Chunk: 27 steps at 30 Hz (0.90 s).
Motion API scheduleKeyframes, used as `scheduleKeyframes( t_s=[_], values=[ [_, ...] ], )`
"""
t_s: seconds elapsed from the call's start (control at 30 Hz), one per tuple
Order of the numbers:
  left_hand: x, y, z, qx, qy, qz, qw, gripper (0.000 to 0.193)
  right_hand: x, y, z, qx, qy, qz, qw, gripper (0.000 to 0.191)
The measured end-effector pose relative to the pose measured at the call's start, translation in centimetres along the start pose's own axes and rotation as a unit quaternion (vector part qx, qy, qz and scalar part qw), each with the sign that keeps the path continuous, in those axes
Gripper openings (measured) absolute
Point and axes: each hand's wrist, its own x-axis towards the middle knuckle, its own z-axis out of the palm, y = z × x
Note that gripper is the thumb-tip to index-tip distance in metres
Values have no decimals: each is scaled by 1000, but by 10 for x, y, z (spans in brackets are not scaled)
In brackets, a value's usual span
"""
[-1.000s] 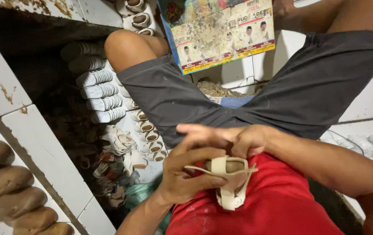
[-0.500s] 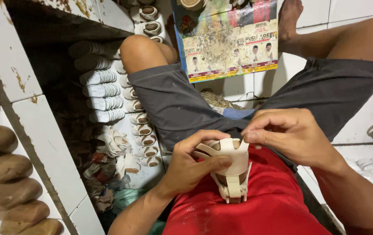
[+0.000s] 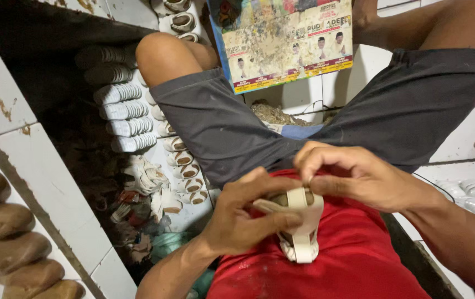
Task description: The person assembles slippers by hand, attaching white straps to brown slipper soles. They pick up a sole, align the strap, press it into place, and then place the finished slipper on a nearby shelf. The process is repeated for multiple units.
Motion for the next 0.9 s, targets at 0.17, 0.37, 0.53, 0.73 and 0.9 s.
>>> scheduleKeyframes(
  t_s=[0.17,0.37,0.53,0.73,0.9],
  values=[
    [-1,21,4,48,-94,98,990,49,8,2,3,293,-173,84,937,104],
    [16,12,7,-113,-6,-84,990,80,-15,-5,12,127,145,-10,981,102],
    [23,-12,22,-178,78,-122,973,57,-30,1,27,-2,238,-116,964,107],
    [2,-19,19,-313,58,-139,938,25,-29,5,26,-19,287,-110,951,103],
    [-3,-28,18,-269,67,-104,955,21,-24,8,22,36,249,-137,958,110]
  ],
)
